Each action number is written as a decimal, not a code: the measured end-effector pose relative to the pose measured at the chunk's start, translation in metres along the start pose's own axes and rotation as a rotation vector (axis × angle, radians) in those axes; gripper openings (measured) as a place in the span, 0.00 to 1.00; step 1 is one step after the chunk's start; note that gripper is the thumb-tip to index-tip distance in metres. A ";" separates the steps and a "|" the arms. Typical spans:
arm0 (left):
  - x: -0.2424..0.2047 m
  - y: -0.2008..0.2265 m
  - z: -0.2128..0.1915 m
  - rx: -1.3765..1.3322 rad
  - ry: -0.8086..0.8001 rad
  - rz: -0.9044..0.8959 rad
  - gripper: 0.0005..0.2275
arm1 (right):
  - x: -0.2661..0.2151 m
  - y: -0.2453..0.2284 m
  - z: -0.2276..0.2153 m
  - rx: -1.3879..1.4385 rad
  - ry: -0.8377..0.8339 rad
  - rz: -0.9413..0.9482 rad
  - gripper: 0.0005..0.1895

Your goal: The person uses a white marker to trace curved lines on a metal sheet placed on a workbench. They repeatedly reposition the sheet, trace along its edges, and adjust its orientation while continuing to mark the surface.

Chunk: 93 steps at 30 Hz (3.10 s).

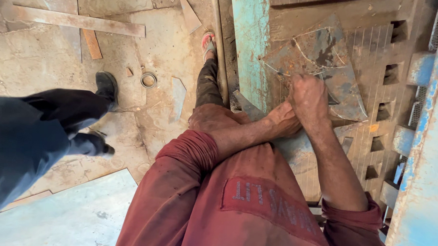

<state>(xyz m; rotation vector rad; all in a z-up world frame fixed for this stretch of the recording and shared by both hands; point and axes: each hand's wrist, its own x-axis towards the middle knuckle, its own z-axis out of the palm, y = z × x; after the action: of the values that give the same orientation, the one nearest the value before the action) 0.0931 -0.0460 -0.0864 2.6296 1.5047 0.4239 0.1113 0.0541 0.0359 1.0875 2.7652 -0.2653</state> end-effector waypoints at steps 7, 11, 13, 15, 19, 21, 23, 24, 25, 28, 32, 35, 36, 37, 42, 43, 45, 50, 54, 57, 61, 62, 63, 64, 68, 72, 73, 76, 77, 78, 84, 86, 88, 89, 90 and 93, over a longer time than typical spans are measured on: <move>0.003 -0.002 0.012 -0.232 -0.112 0.012 0.17 | 0.002 -0.029 -0.018 0.180 0.101 -0.010 0.05; 0.002 -0.008 -0.023 -0.095 -0.017 -0.033 0.15 | -0.019 -0.024 -0.039 0.492 0.148 0.264 0.06; 0.005 -0.016 -0.041 -0.004 0.004 -0.063 0.14 | -0.038 -0.011 -0.045 0.666 0.275 0.458 0.06; 0.017 -0.028 -0.051 0.013 -0.085 -0.024 0.13 | -0.066 0.010 -0.050 0.844 0.511 0.511 0.05; 0.068 -0.064 -0.039 -0.156 -0.187 0.162 0.10 | -0.122 0.024 -0.029 1.225 0.742 0.754 0.06; 0.095 -0.085 -0.024 -0.135 -0.152 0.240 0.07 | -0.134 0.011 -0.005 1.224 0.702 0.820 0.10; 0.115 -0.103 -0.009 -0.177 -0.234 0.314 0.06 | -0.144 -0.001 0.010 1.113 0.662 0.757 0.14; 0.124 -0.108 -0.005 -0.198 -0.276 0.351 0.05 | -0.142 -0.012 0.018 0.999 0.641 0.665 0.15; 0.129 -0.111 -0.002 -0.198 -0.284 0.395 0.05 | -0.141 -0.022 0.023 0.903 0.656 0.596 0.14; 0.138 -0.115 -0.004 -0.252 -0.321 0.515 0.05 | -0.125 -0.045 0.029 0.677 0.632 0.576 0.09; 0.143 -0.116 -0.024 -0.365 -0.435 0.534 0.08 | -0.091 -0.058 0.024 0.585 0.574 0.688 0.08; 0.146 -0.109 -0.039 -0.319 -0.547 0.444 0.08 | -0.071 -0.053 0.020 0.603 0.639 0.697 0.09; 0.148 -0.110 -0.042 -0.292 -0.579 0.408 0.09 | -0.063 -0.052 0.020 0.607 0.643 0.722 0.09; 0.148 -0.108 -0.043 -0.301 -0.589 0.413 0.08 | -0.060 -0.052 0.022 0.612 0.636 0.744 0.09; 0.150 -0.106 -0.036 -0.337 -0.580 0.430 0.08 | -0.050 -0.052 0.031 0.640 0.614 0.839 0.09; 0.150 -0.106 -0.033 -0.341 -0.592 0.433 0.08 | -0.049 -0.053 0.033 0.636 0.617 0.865 0.09; 0.150 -0.105 -0.027 -0.351 -0.616 0.439 0.08 | -0.047 -0.055 0.037 0.636 0.640 0.891 0.09; 0.150 -0.100 -0.021 -0.308 -0.549 0.471 0.08 | -0.047 -0.053 0.045 0.593 0.670 0.866 0.08; 0.150 -0.093 -0.023 -0.220 -0.753 0.370 0.11 | -0.052 -0.045 0.046 0.535 0.606 0.830 0.07; 0.150 -0.094 -0.026 -0.223 -0.636 0.422 0.12 | -0.058 -0.033 0.039 0.523 0.563 0.870 0.07; 0.147 -0.097 -0.025 -0.216 -0.570 0.442 0.10 | -0.075 -0.021 0.028 0.490 0.490 0.917 0.07; 0.147 -0.098 -0.024 -0.224 -0.599 0.427 0.10 | -0.078 -0.020 0.026 0.467 0.461 0.931 0.08; 0.146 -0.098 -0.023 -0.234 -0.628 0.415 0.10 | -0.080 -0.021 0.025 0.478 0.495 0.906 0.07; 0.146 -0.097 -0.023 -0.267 -0.594 0.423 0.09 | -0.082 -0.023 0.025 0.488 0.528 0.880 0.07; 0.145 -0.102 -0.025 -0.317 -0.554 0.425 0.09 | -0.069 -0.032 0.029 0.556 0.562 0.829 0.06; 0.149 -0.099 -0.032 -0.284 -0.601 0.410 0.10 | -0.063 -0.028 0.033 0.554 0.563 0.859 0.08; 0.150 -0.099 -0.034 -0.274 -0.596 0.418 0.09 | -0.064 -0.025 0.035 0.551 0.563 0.854 0.07; 0.149 -0.098 -0.037 -0.241 -0.628 0.433 0.12 | -0.078 -0.013 0.037 0.521 0.417 0.962 0.05; 0.150 -0.098 -0.037 -0.225 -0.671 0.434 0.17 | -0.084 -0.008 0.038 0.507 0.343 1.017 0.05; 0.150 -0.098 -0.037 -0.209 -0.713 0.435 0.22 | -0.090 -0.002 0.037 0.486 0.291 1.075 0.04; 0.148 -0.104 -0.043 -0.329 -0.625 0.420 0.07 | -0.128 0.021 0.019 0.550 0.678 1.003 0.05; 0.144 -0.107 -0.046 -0.394 -0.518 0.441 0.12 | -0.133 0.016 0.017 0.490 0.743 1.071 0.06; 0.148 -0.108 -0.049 -0.432 -0.469 0.470 0.14 | -0.128 0.023 0.019 0.448 0.766 1.099 0.07; 0.147 -0.110 -0.049 -0.439 -0.484 0.481 0.13 | -0.125 0.023 0.023 0.431 0.776 1.122 0.07; 0.147 -0.110 -0.049 -0.444 -0.499 0.491 0.13 | -0.122 0.025 0.027 0.457 0.798 1.135 0.08; 0.146 -0.112 -0.048 -0.313 -0.515 0.572 0.14 | -0.111 0.026 0.038 0.500 0.846 1.185 0.08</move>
<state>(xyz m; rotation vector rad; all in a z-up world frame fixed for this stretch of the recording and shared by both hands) 0.0567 0.1335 -0.0351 2.5851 0.4887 -0.0050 0.2126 -0.0080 0.0197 3.2673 1.9382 -0.3682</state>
